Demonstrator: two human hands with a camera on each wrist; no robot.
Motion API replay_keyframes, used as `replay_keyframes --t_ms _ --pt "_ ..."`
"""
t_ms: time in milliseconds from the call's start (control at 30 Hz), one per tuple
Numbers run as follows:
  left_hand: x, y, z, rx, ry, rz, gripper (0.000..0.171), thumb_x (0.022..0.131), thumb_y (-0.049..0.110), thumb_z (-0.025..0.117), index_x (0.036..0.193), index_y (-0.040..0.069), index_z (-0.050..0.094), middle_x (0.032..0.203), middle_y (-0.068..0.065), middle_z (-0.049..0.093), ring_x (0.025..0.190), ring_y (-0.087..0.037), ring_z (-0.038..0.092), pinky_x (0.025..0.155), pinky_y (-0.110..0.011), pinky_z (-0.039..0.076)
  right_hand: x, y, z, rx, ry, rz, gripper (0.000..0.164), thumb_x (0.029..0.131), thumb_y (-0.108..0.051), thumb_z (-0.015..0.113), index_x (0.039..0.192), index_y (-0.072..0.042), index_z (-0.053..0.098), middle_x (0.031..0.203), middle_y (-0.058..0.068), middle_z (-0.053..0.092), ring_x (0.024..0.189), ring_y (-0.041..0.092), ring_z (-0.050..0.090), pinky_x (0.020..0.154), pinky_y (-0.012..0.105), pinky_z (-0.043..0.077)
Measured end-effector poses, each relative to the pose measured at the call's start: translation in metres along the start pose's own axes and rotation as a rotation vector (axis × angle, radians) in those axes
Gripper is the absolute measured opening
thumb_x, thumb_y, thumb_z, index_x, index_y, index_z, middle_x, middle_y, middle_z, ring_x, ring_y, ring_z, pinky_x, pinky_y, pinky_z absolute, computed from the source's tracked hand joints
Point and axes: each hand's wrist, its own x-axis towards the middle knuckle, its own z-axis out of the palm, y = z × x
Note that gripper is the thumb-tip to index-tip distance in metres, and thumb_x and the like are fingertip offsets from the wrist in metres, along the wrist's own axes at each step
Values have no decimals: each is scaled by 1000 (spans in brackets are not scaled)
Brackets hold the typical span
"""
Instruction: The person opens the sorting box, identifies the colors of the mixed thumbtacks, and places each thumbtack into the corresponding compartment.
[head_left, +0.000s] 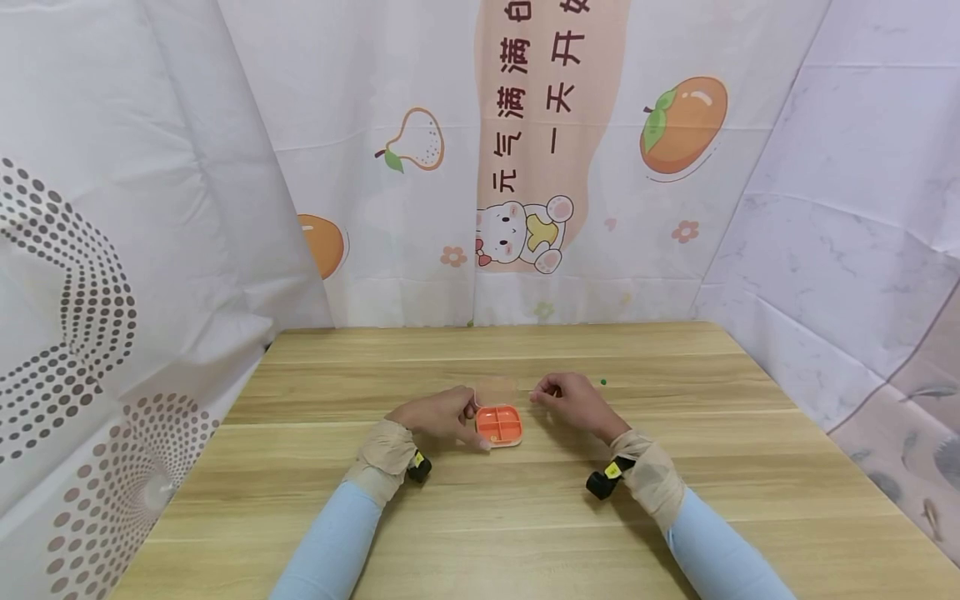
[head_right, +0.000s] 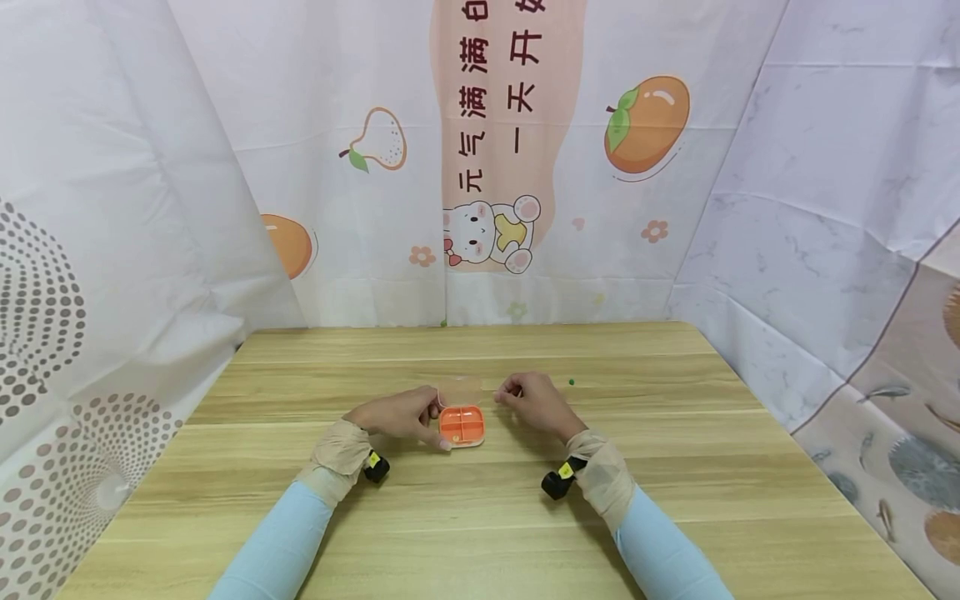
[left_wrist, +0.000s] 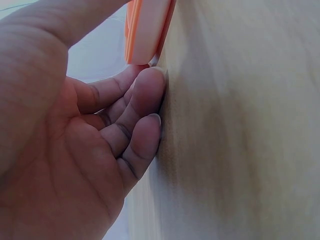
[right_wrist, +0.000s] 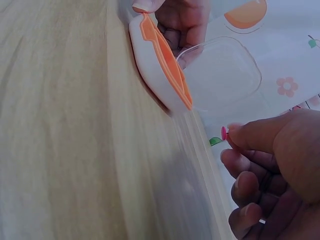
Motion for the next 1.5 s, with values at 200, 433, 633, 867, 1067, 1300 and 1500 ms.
replay_keyframes --t_ms 200,433,633,867,1067,1300,1500 --pt "0 -1 0 2 3 4 65 73 48 82 113 7 50 102 -7 53 86 -17 51 72 -26 45 1 0 2 -7 6 -8 11 95 -27 65 90 -19 70 84 -1 65 71 16 55 62 31 46" --pt "0 -1 0 11 1 3 65 73 48 81 112 7 50 102 -7 54 86 -17 51 72 -26 45 1 -1 4 -14 4 -3 9 95 -26 65 91 -19 69 83 -1 65 70 15 55 62 31 45" --pt "-1 0 1 -7 2 -7 64 74 47 82 112 7 50 101 -7 54 86 -18 51 71 -27 45 2 -5 6 1 -4 -19 10 95 -26 65 90 -19 69 83 0 65 70 15 54 61 30 45" --pt "-3 0 1 -13 1 -14 63 74 46 82 112 7 50 101 -7 53 86 -18 50 70 -27 45 2 -6 8 10 -8 -33 9 95 -27 65 89 -21 69 83 0 66 70 14 54 59 28 44" --pt "-1 2 1 -5 3 -10 61 74 46 82 110 8 50 99 -8 53 85 -18 50 70 -27 44 2 -8 7 5 -10 -28 11 95 -27 65 89 -19 69 83 0 66 71 15 54 59 28 44" --pt "4 -3 2 9 -6 -10 63 73 49 81 110 10 49 98 -6 53 85 -16 49 70 -26 44 1 -11 8 4 -21 -38 10 95 -28 65 91 -19 70 83 0 66 70 14 53 59 28 44" --pt "5 -7 2 4 -4 -5 63 72 51 81 109 10 49 97 -5 52 83 -15 49 68 -25 43 1 -14 10 -3 -19 -44 10 94 -27 66 92 -19 70 82 -1 65 70 14 52 59 28 44"
